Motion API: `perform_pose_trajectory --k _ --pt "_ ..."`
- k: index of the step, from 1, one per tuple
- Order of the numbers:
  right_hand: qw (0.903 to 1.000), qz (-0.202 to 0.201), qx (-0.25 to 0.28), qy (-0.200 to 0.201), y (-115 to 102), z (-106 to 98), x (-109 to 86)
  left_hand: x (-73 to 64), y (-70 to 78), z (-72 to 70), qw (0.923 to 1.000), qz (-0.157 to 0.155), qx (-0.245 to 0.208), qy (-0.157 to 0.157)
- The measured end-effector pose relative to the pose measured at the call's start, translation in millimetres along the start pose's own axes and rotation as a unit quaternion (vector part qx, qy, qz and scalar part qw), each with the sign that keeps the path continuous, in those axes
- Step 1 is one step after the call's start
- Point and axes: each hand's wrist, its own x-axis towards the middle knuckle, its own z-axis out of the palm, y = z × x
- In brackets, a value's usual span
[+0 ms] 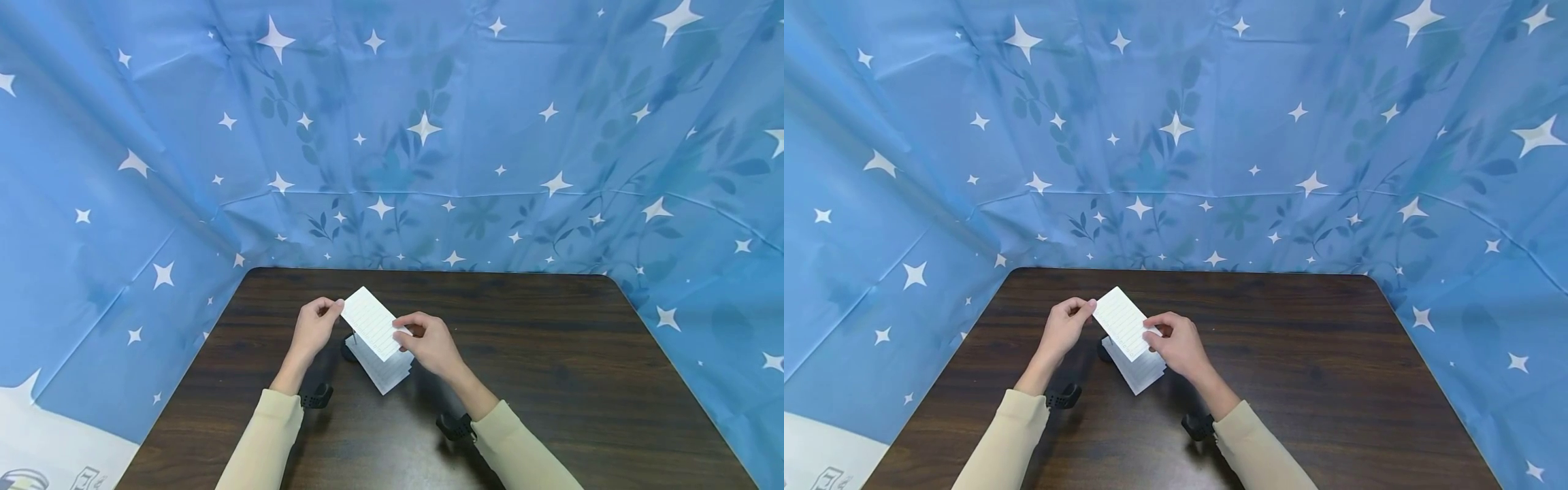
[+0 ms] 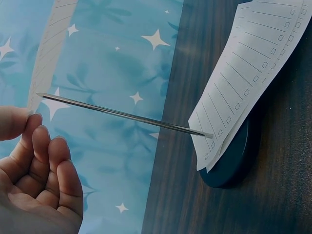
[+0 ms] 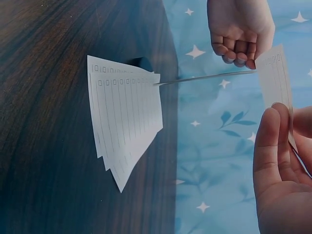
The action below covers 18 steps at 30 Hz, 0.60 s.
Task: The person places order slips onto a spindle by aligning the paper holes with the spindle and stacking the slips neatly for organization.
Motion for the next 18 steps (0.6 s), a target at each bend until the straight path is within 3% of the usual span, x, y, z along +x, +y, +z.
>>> perform_pose_trajectory --k 18 --pt "0.9998 0.014 -0.015 -0.004 0.9 1.7 -3.6 -2.3 -2.8 1.5 0.9999 -0.003 0.013 0.002"
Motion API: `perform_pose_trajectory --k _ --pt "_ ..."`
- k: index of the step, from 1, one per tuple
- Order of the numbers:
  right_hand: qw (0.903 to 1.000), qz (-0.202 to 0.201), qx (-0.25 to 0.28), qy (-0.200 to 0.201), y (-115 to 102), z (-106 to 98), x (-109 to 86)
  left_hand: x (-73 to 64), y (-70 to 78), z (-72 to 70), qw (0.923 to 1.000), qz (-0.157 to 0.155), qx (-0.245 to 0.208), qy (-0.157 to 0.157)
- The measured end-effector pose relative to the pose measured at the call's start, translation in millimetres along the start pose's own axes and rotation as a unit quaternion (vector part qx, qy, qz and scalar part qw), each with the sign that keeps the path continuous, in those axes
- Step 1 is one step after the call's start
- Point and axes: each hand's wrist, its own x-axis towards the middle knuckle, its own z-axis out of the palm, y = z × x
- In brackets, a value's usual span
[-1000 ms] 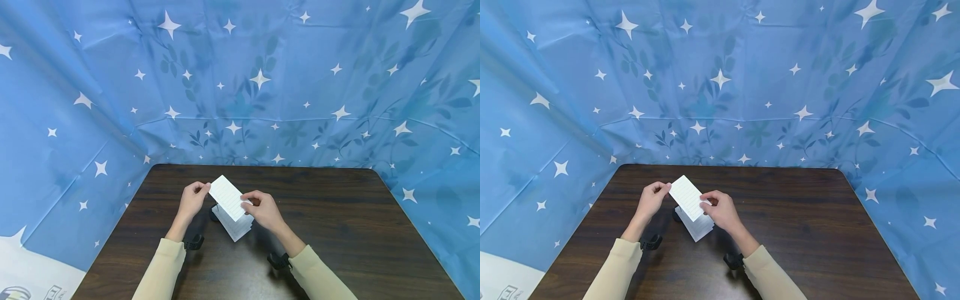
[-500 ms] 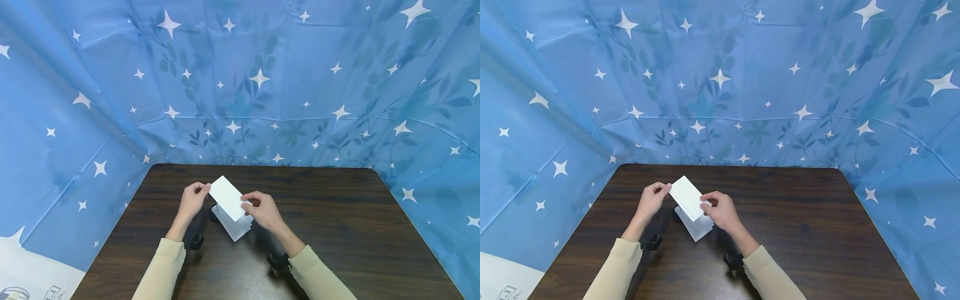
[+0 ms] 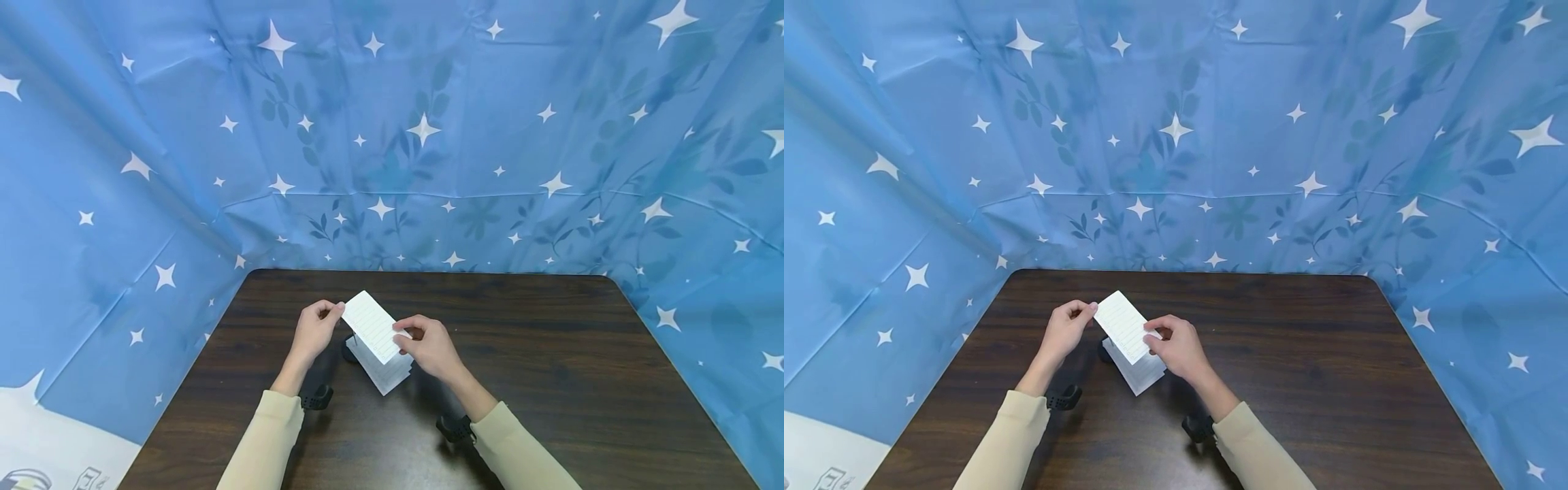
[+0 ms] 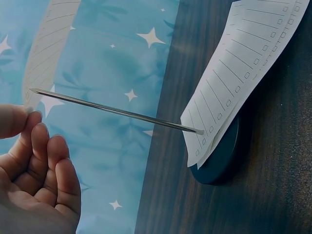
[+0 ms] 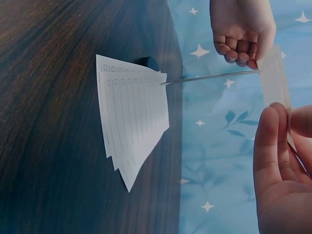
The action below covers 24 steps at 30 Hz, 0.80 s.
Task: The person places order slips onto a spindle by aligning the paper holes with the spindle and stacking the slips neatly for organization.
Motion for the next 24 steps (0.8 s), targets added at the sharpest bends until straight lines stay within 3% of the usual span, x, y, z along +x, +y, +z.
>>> perform_pose_trajectory --k 12,24 --pt "1.0 -0.006 -0.006 0.0 4.2 1.6 -1.6 1.8 -4.9 1.7 0.9997 0.018 0.017 -0.002" --pt "0.9999 -0.01 -0.008 -0.002 5.1 3.8 -3.1 1.2 -9.2 0.4 0.999 0.011 0.042 -0.004"
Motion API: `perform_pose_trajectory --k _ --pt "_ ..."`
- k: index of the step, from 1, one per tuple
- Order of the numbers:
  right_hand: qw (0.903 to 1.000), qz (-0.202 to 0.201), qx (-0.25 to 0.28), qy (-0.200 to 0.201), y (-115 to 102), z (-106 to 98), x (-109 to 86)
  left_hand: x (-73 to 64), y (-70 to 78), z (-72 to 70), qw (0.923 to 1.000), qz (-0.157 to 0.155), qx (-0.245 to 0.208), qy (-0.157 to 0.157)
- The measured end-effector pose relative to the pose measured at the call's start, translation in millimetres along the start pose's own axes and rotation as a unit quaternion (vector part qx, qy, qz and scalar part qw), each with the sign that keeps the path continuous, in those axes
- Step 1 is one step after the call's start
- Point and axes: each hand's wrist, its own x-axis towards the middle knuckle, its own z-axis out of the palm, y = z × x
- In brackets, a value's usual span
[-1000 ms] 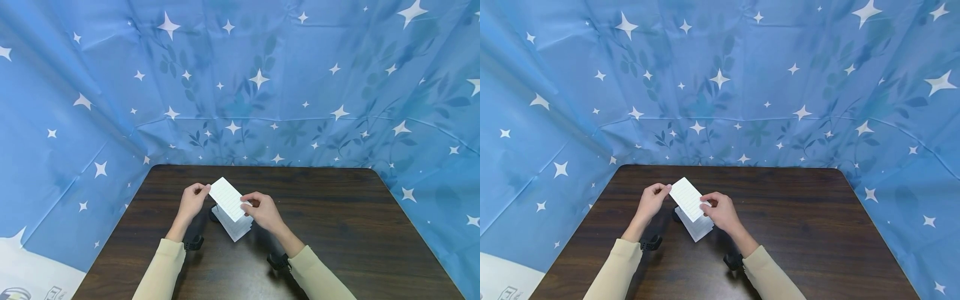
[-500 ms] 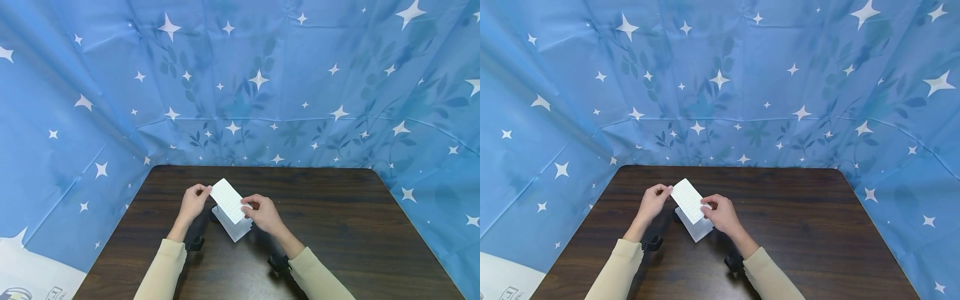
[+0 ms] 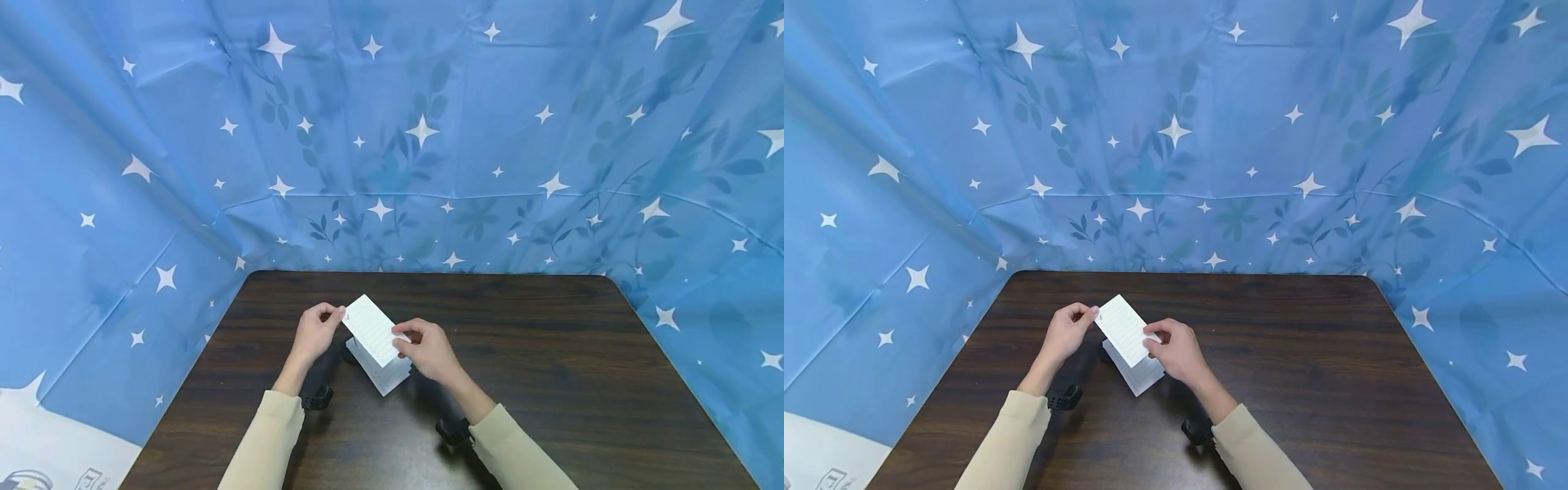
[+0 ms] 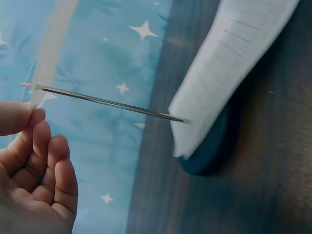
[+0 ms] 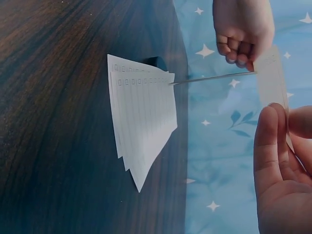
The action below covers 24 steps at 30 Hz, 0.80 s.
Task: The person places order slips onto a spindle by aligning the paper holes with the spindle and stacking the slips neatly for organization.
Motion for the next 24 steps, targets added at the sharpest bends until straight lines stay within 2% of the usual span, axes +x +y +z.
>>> perform_pose_trajectory --k 8,19,24 --pt "1.0 -0.002 -0.008 -0.001 3 1 -0.6 -1.3 -8.8 2.5 0.9999 0.003 0.01 0.0" --pt "0.9996 0.013 -0.023 -0.006 6 2 -0.8 -0.9 -15.8 5.3 0.9996 -0.018 0.015 -0.015" --pt "0.9994 0.019 -0.03 -0.003 7 2 -0.3 -0.2 -18.2 4.9 0.9993 -0.016 0.009 -0.033"
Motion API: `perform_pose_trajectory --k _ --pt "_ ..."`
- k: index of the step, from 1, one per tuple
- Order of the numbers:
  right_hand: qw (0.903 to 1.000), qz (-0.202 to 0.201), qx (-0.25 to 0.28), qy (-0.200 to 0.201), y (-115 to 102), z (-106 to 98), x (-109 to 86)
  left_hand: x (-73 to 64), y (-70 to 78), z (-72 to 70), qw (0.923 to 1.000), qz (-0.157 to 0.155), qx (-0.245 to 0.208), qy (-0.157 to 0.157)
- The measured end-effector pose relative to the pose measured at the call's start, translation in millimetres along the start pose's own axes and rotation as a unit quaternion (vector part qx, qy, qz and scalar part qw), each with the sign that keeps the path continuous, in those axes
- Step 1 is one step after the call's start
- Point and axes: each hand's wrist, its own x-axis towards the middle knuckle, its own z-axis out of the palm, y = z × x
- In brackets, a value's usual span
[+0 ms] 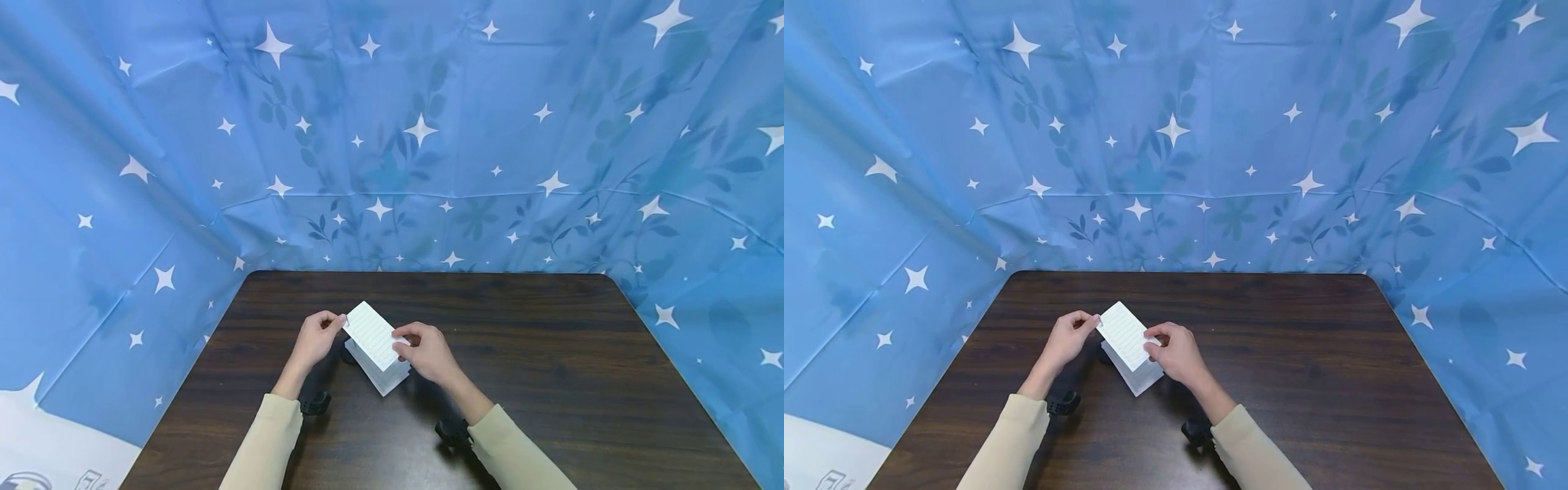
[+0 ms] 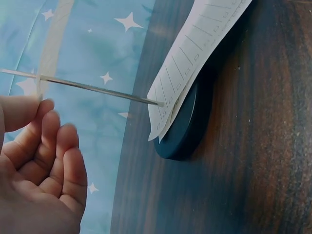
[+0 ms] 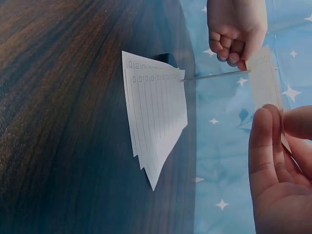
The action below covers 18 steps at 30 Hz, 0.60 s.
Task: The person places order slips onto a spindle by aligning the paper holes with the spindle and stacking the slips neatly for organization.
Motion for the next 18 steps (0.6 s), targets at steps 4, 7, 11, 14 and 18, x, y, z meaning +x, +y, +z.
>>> perform_pose_trajectory --k 4,7,11,14,18 --pt "1.0 0.006 -0.001 -0.002 0.8 0.0 0.4 -1.2 -0.8 -1.5 0.9999 -0.005 0.003 -0.016" --pt "1.0 0.007 -0.001 -0.003 2.6 0.6 0.7 -1.7 -1.4 -2.3 0.9997 -0.005 0.011 -0.021" --pt "1.0 0.003 -0.003 -0.003 5.1 1.6 1.1 -1.2 -3.3 -1.9 0.9995 -0.001 0.025 -0.02" --pt "1.0 -0.001 -0.008 -0.005 6.2 2.1 1.3 -0.4 -5.4 -0.9 0.9993 0.004 0.032 -0.016" --pt "0.9999 0.002 -0.014 -0.01 7.5 2.9 1.1 -0.6 -8.2 0.5 0.999 0.01 0.041 -0.014"
